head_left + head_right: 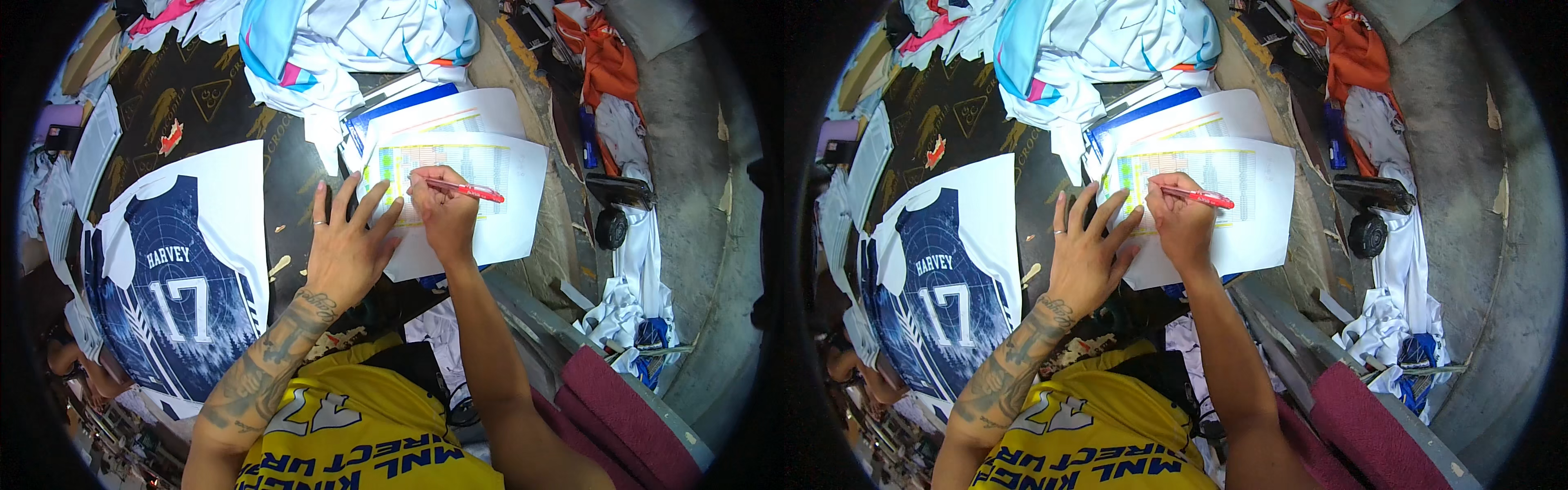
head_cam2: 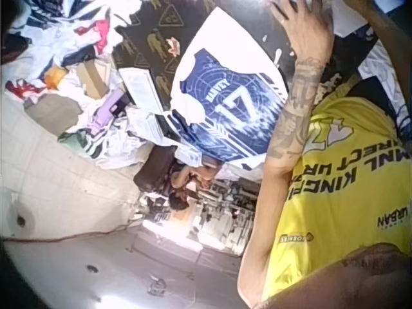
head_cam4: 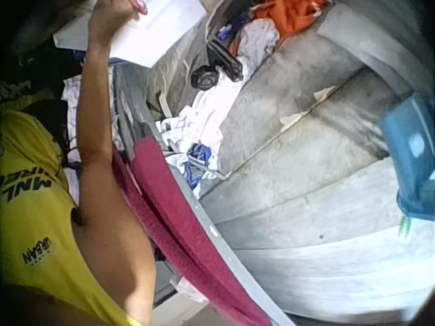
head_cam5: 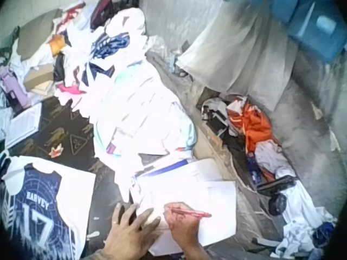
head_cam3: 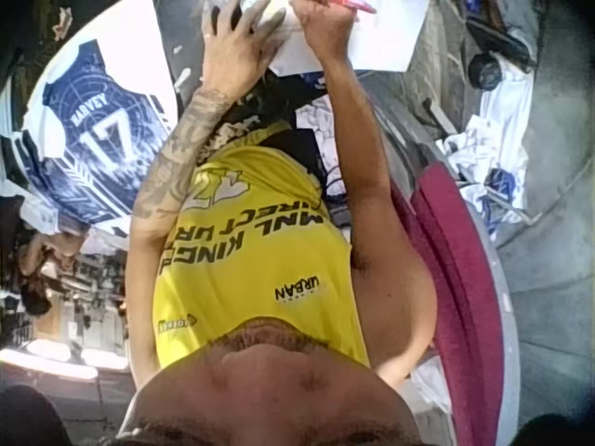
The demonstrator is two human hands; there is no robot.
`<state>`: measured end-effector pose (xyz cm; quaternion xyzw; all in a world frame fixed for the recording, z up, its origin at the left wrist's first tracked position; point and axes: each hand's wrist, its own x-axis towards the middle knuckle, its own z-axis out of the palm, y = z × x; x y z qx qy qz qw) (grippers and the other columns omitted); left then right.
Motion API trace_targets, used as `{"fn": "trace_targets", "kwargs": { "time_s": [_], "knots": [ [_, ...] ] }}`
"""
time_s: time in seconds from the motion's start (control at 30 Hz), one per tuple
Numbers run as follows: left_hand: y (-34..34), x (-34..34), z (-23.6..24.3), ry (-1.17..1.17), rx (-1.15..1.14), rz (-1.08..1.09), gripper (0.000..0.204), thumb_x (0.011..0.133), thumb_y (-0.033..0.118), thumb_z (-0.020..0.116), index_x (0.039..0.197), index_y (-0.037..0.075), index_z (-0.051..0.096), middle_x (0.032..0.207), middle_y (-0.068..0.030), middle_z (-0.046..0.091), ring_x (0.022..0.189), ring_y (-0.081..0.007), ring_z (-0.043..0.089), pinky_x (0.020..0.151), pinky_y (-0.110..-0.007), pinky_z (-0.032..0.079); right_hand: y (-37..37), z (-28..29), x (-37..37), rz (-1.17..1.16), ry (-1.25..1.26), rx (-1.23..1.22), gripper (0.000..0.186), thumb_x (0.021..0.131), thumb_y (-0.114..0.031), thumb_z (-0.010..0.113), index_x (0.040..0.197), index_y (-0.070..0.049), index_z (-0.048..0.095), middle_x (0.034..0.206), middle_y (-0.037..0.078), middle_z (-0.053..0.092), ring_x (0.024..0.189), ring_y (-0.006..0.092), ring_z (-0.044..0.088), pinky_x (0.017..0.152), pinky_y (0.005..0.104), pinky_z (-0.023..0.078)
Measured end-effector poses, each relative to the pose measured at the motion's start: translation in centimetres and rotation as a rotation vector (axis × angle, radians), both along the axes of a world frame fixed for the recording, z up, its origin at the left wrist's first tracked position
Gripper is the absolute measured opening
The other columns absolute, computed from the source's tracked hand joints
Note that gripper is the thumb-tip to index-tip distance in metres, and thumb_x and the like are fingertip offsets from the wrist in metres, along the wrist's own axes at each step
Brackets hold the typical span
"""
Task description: The person lays out white t-shirts on a table, cuts them with scissors, and writes on a document. The person handles multiple shirts and a notebook, performing repetitive cutting and writing actions.
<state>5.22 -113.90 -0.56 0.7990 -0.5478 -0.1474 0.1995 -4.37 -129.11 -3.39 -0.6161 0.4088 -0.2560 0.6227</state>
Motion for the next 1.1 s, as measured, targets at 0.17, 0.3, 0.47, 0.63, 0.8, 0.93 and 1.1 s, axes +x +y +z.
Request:
{"fn": "trace_targets", "kwargs": {
  "time_s": [0.17,0.3,0.47,0.63,0.8,0.93,1.1],
  "knots": [
    [0.1,0.1,-0.1,-0.009,0.008,-0.004,0.047,0.1,0.033,0.073,0.145,0.022,0.069,0.165,-0.0052,0.046,0.158,-0.0375,0.032,0.13,-0.068,0.014,0.0,0.0,-0.3,0.027,0.071,-0.094,0.011,0.101,-0.006,0.072,0.105,0.004,0.074,0.085,0.004,0.075,0.075,0.0056,0.065,0.069,0.0218,0.051],
    [0.0,0.3,-0.1,0.0,0.014,-0.007,0.049,0.1,0.034,0.073,0.146,0.02,0.068,0.164,-0.0046,0.048,0.157,-0.0372,0.033,0.13,-0.068,0.014,-0.1,-0.3,-0.2,0.023,0.11,-0.144,0.012,0.101,-0.007,0.073,0.105,0.004,0.074,0.086,0.005,0.076,0.076,0.0059,0.067,0.07,0.0221,0.052],
    [-0.3,0.9,-0.1,-0.038,-0.028,-0.001,0.052,0.096,0.032,0.077,0.144,0.014,0.065,0.158,-0.0043,0.052,0.153,-0.0343,0.037,0.128,-0.07,0.02,-0.3,-0.8,-0.1,0.032,0.163,-0.175,0.012,0.101,-0.008,0.073,0.105,0.004,0.074,0.087,0.006,0.077,0.077,0.007,0.068,0.071,0.0225,0.053],
    [-0.4,1.4,-0.1,-0.021,-0.009,-0.018,0.052,0.098,0.031,0.075,0.146,0.015,0.065,0.162,-0.0056,0.048,0.156,-0.0359,0.033,0.13,-0.069,0.017,-0.5,-1.0,-0.1,0.038,0.2,-0.29,0.011,0.101,-0.008,0.074,0.104,0.003,0.075,0.084,0.006,0.076,0.074,0.0065,0.068,0.069,0.0221,0.052],
    [-0.4,1.6,-0.2,-0.023,-0.013,-0.025,0.053,0.098,0.029,0.075,0.148,0.015,0.064,0.165,-0.007,0.046,0.158,-0.0365,0.03,0.13,-0.069,0.016,-0.4,-0.9,0.3,0.015,0.16,-0.212,0.009,0.1,-0.006,0.073,0.101,0.003,0.074,0.075,0.002,0.07,0.065,0.0047,0.061,0.061,0.022,0.046],
    [-0.4,1.6,-0.3,-0.012,-0.024,-0.016,0.054,0.095,0.026,0.076,0.146,0.014,0.064,0.163,-0.0071,0.047,0.157,-0.0362,0.032,0.129,-0.07,0.019,-0.3,-0.9,0.6,0.0,0.065,-0.231,0.004,0.1,-0.002,0.072,0.098,0.001,0.072,0.061,-0.005,0.057,0.052,0.0015,0.05,0.048,0.0219,0.035],
    [-0.5,1.7,-0.1,-0.027,-0.022,-0.006,0.057,0.095,0.027,0.076,0.149,0.014,0.062,0.162,-0.0061,0.049,0.155,-0.0355,0.034,0.129,-0.07,0.019,-0.2,-0.9,0.5,-0.002,0.076,-0.202,0.004,0.101,-0.003,0.072,0.099,0.0,0.072,0.061,-0.005,0.057,0.052,0.0013,0.05,0.048,0.0219,0.035]
  ]
}}
